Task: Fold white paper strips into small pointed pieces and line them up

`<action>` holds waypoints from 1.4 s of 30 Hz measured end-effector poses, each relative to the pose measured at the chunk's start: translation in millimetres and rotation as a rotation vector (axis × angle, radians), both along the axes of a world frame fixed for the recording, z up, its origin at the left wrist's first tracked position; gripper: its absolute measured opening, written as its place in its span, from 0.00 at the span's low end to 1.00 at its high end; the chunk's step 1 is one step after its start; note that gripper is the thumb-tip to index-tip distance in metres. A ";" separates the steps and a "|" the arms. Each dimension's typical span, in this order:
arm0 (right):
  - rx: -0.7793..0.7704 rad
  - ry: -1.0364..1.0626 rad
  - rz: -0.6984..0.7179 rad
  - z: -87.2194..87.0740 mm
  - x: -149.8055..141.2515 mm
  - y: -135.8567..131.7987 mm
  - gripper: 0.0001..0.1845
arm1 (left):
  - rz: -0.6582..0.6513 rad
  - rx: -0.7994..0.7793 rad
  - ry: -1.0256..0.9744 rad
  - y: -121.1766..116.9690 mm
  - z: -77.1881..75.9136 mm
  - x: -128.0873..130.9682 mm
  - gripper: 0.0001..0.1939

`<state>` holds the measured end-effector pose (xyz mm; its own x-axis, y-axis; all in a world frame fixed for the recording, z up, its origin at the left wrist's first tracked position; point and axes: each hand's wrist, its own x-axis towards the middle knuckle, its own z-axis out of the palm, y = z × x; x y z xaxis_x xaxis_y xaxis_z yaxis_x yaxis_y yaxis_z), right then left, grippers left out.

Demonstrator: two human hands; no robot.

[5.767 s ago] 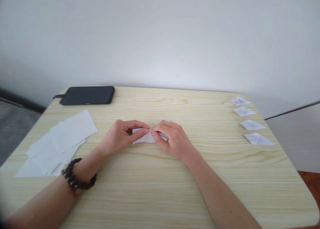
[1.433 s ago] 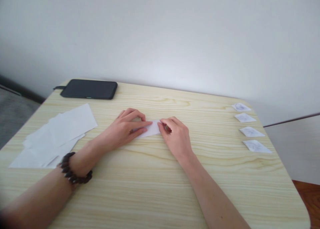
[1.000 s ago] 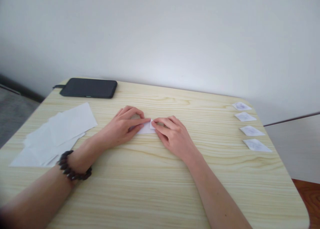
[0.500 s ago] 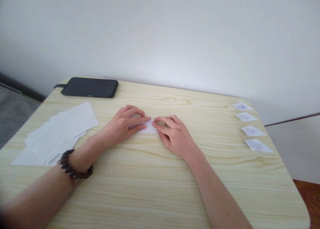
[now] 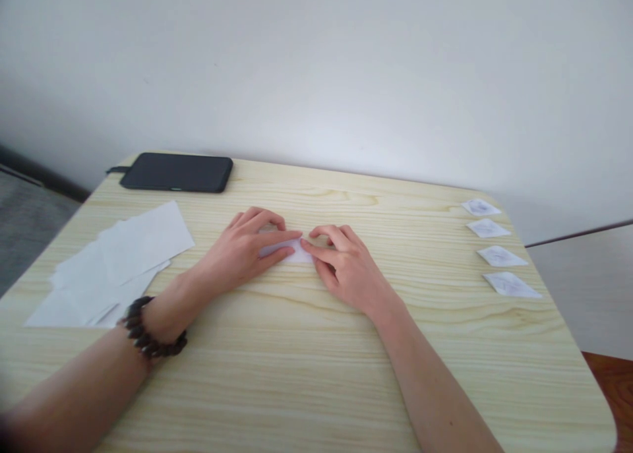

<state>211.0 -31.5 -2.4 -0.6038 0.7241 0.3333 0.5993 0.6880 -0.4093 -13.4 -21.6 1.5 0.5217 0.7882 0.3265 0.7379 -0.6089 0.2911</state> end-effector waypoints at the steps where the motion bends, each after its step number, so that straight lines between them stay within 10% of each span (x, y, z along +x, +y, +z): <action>1: -0.004 0.003 -0.001 0.0 0.3 0.2 0.18 | 0.004 0.005 0.006 -0.1 0.0 -0.3 0.14; 21: 0.020 0.075 -0.035 5.3 7.8 -1.6 0.13 | 0.221 0.009 0.043 -8.4 3.3 21.0 0.11; 42: -0.059 0.100 -0.127 1.5 -9.3 -2.2 0.08 | 0.029 -0.235 -0.297 2.7 2.9 14.0 0.07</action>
<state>201.7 -33.8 -0.9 -0.4722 0.8124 0.3423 0.6338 0.5827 -0.5087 0.6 -18.9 4.4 0.4076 0.8728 0.2685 0.6162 -0.4799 0.6245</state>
